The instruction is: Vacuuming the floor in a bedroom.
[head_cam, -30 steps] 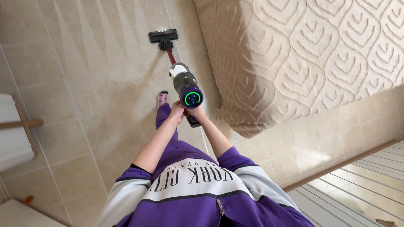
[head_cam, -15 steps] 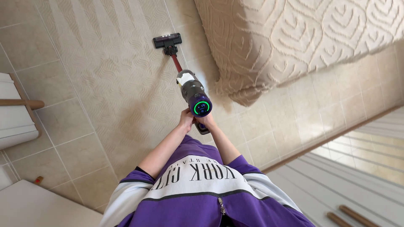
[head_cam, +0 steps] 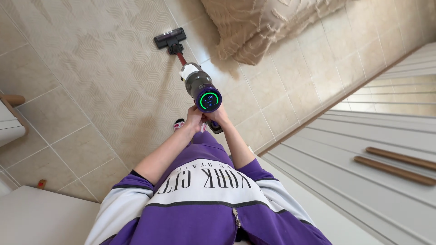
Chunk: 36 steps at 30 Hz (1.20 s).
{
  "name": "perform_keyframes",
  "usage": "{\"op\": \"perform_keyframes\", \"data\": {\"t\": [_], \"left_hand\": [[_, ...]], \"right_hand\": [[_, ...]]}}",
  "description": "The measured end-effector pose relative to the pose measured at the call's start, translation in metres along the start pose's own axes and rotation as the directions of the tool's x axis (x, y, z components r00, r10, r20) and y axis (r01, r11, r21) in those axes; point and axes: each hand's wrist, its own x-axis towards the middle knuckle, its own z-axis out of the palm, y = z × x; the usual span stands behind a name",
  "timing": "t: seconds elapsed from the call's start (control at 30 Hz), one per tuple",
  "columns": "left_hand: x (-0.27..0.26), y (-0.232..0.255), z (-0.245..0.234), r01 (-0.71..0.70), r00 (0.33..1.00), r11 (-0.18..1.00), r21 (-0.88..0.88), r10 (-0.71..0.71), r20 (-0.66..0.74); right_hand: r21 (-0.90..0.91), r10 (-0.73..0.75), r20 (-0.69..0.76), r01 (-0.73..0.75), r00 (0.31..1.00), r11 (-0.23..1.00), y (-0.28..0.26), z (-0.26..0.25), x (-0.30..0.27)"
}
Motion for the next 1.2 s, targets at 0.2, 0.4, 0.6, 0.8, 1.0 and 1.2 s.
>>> {"op": "perform_keyframes", "data": {"t": [0.2,0.4,0.6,0.8,1.0,1.2], "left_hand": [[-0.065,-0.051,0.025,0.067,0.998,0.998,0.019,-0.067,-0.003],[-0.110,-0.137,0.049,0.033,0.999,0.999,-0.012,-0.033,-0.019],[-0.149,-0.233,0.080,0.014,0.999,0.999,-0.049,-0.017,-0.048],[-0.183,-0.274,0.108,-0.025,0.998,0.995,-0.102,0.019,-0.060],[-0.187,-0.274,0.123,-0.100,0.990,0.992,-0.080,0.091,-0.105],[-0.166,-0.267,0.124,-0.218,0.968,0.971,-0.102,0.201,-0.151]], "right_hand": [[-0.081,-0.036,0.032,0.039,0.999,0.996,0.039,-0.017,-0.071],[-0.094,-0.034,0.060,0.039,0.998,0.995,0.084,-0.045,-0.148],[-0.102,-0.054,0.105,0.065,0.993,0.993,0.143,-0.082,-0.221],[-0.189,-0.024,0.115,0.046,0.993,0.981,0.115,-0.123,-0.271],[-0.131,-0.010,0.165,0.032,0.986,0.991,0.114,-0.136,-0.268],[-0.129,-0.019,0.252,0.053,0.968,0.990,0.113,-0.136,-0.237]]}}
